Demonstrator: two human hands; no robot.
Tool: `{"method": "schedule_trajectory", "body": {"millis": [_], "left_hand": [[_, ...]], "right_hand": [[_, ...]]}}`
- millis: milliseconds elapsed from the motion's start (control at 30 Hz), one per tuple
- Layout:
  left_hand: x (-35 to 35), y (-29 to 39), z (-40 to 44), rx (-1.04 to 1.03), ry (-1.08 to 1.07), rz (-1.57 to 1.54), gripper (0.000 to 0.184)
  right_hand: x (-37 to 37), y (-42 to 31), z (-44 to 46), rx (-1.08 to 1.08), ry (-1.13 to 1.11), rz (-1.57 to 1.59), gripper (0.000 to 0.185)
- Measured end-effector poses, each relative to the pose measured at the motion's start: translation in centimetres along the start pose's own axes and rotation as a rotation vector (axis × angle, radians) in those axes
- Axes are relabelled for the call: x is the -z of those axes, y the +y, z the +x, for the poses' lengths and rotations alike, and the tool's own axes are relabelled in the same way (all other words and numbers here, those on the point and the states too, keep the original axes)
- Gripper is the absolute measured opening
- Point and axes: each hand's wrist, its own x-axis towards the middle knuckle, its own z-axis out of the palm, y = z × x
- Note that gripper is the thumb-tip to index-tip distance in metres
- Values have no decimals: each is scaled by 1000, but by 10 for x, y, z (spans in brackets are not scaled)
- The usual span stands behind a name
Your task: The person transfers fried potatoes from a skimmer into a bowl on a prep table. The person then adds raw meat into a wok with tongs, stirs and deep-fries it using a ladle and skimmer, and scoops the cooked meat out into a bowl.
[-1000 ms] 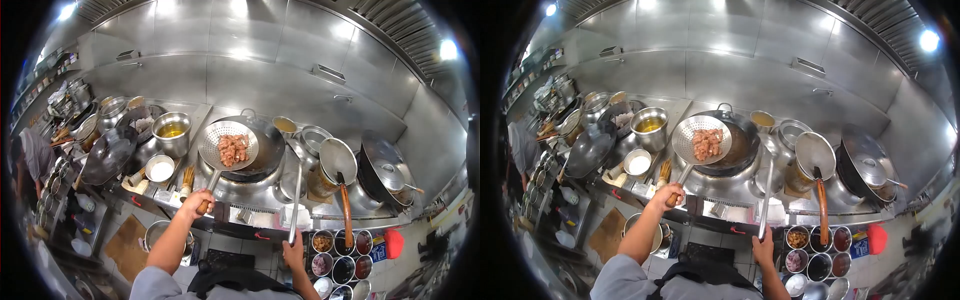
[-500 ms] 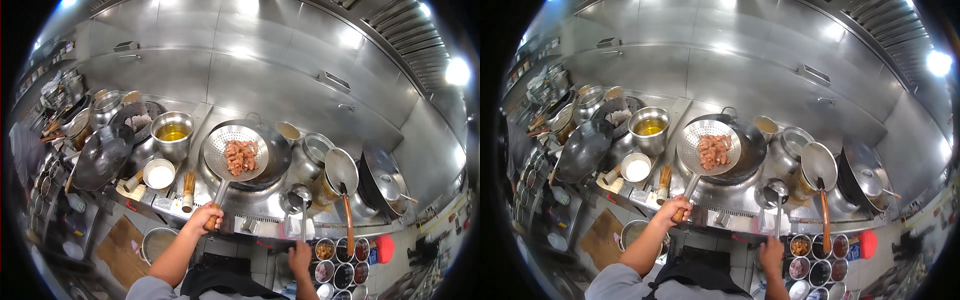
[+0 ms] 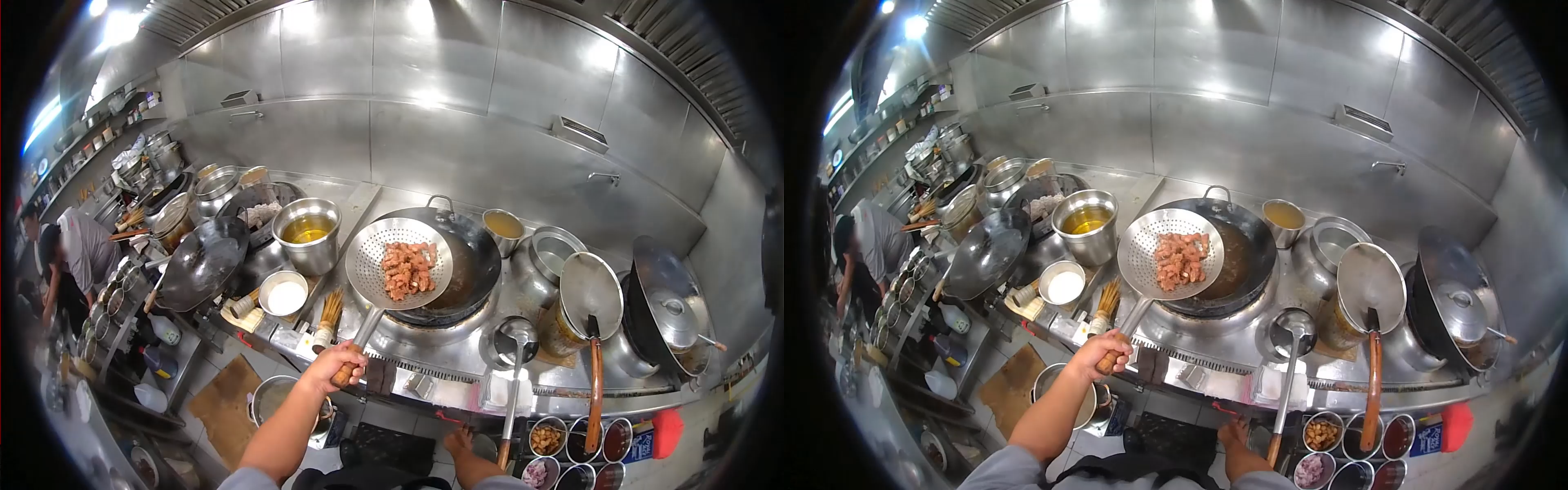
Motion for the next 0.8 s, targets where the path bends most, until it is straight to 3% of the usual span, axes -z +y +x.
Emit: {"method": "schedule_trajectory", "body": {"millis": [33, 100, 133, 200, 333, 433, 500, 600, 733, 800], "left_hand": [[-1, -1, 1, -5, 9, 2, 70], [0, -1, 2, -6, 7, 10, 78], [-2, -2, 3, -5, 14, 24, 76], [-5, 0, 0, -16, 19, 30, 74], [-3, -1, 3, 18, 2, 34, 59], [-4, -1, 3, 13, 18, 53, 47], [-9, 1, 0, 4, 33, 58, 43], [-7, 0, 2, 3, 36, 71, 38], [-4, -2, 2, -25, 68, 75, 32], [0, -2, 3, -17, 44, 65, 32]], "right_hand": [[-7, 4, 14, 8, -6, 0, 63], [-57, 33, 78, 204, -29, -259, 42], [-46, 23, 71, 214, -28, -256, 42], [-13, 3, 43, -248, 161, 377, 32], [0, -15, 29, -299, 145, 384, 29], [-17, -4, 29, -148, 280, 568, 29], [-31, 0, 41, -230, 371, 613, 30], [-31, 4, 50, -320, 191, 771, 32], [-45, 12, 56, -282, 254, 726, 32], [-37, 3, 41, -416, 259, 906, 33]]}}
